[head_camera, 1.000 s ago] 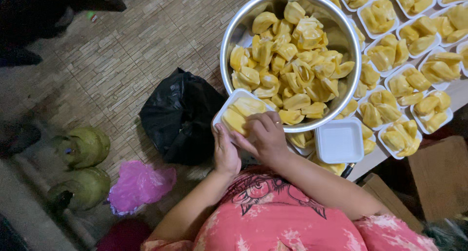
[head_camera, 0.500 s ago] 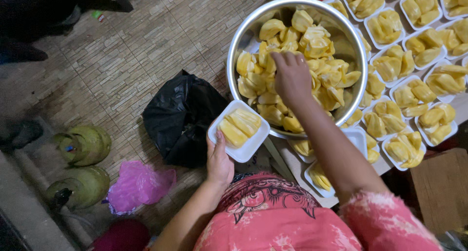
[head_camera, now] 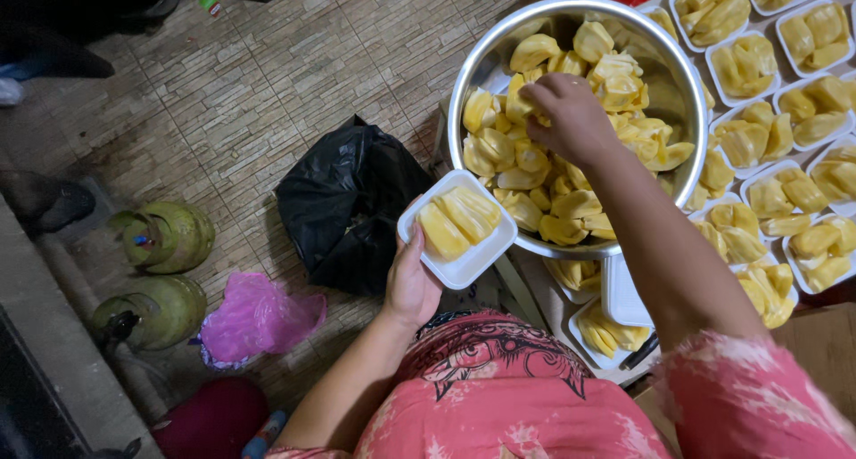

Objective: The person repeatedly picks yellow jackfruit pods from a large metal bowl and places them into small white styrofoam containers. They arrange the pods inside each container and then set the filled containers on a nearby table among many others.

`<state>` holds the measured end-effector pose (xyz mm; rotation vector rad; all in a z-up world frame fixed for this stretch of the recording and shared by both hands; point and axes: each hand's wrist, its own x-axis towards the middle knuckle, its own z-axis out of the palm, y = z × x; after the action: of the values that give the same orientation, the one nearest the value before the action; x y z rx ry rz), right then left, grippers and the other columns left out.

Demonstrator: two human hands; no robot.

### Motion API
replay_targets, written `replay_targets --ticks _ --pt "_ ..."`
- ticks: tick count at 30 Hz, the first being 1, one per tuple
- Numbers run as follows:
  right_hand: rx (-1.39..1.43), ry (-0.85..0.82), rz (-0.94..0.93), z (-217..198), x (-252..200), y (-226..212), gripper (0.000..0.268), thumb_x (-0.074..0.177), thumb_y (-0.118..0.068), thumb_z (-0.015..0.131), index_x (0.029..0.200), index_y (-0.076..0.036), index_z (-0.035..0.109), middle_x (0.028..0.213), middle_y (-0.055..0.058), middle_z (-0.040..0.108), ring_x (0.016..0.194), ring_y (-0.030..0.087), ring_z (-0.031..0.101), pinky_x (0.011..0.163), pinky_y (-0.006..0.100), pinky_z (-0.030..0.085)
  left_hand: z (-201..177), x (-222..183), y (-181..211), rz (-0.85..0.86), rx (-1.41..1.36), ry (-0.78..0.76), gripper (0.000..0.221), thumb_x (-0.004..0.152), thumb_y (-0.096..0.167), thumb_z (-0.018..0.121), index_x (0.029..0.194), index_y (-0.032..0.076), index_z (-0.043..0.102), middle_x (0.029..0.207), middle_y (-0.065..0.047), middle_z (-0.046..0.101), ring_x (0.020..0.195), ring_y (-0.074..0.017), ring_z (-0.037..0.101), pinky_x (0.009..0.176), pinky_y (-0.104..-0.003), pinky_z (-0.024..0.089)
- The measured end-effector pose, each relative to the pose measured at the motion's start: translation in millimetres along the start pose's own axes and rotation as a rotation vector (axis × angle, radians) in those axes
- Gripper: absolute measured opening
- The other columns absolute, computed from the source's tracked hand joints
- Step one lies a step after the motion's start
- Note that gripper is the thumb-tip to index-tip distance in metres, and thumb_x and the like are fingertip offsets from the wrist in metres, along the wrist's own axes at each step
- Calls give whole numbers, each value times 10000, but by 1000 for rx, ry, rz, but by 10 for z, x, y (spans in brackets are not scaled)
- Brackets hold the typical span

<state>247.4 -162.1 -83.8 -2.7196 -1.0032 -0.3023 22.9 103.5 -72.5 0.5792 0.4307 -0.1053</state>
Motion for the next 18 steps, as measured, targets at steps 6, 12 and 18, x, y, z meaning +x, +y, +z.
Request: replay_targets --ticks 6,12,18 --pt "669 10 282 -922 -671 -1104 628 785 -226 850 1364 -181 615 1176 157 637 1144 368 652 975 453 523 89 109 -29 5 82 31 404 1054 357 485 1437 240 436 1390 -157 563 1270 -341 563 1037 -606 489" --pt "337 -50 -168 -1044 -902 -1800 340 834 -122 714 1168 -125 653 1106 143 651 1006 367 665 828 454 582 181 135 -186 -29 186 10 400 1052 372 489 1422 231 437 1380 -178 570 1259 -358 572 1023 -614 493" --pt "420 -65 -104 -1202 -879 -1834 377 851 -66 734 1217 -75 644 1000 156 675 932 346 678 808 422 578 -40 194 -411 -105 212 42 381 1050 391 498 1396 240 442 1350 -182 585 1201 -356 600 956 -584 543"
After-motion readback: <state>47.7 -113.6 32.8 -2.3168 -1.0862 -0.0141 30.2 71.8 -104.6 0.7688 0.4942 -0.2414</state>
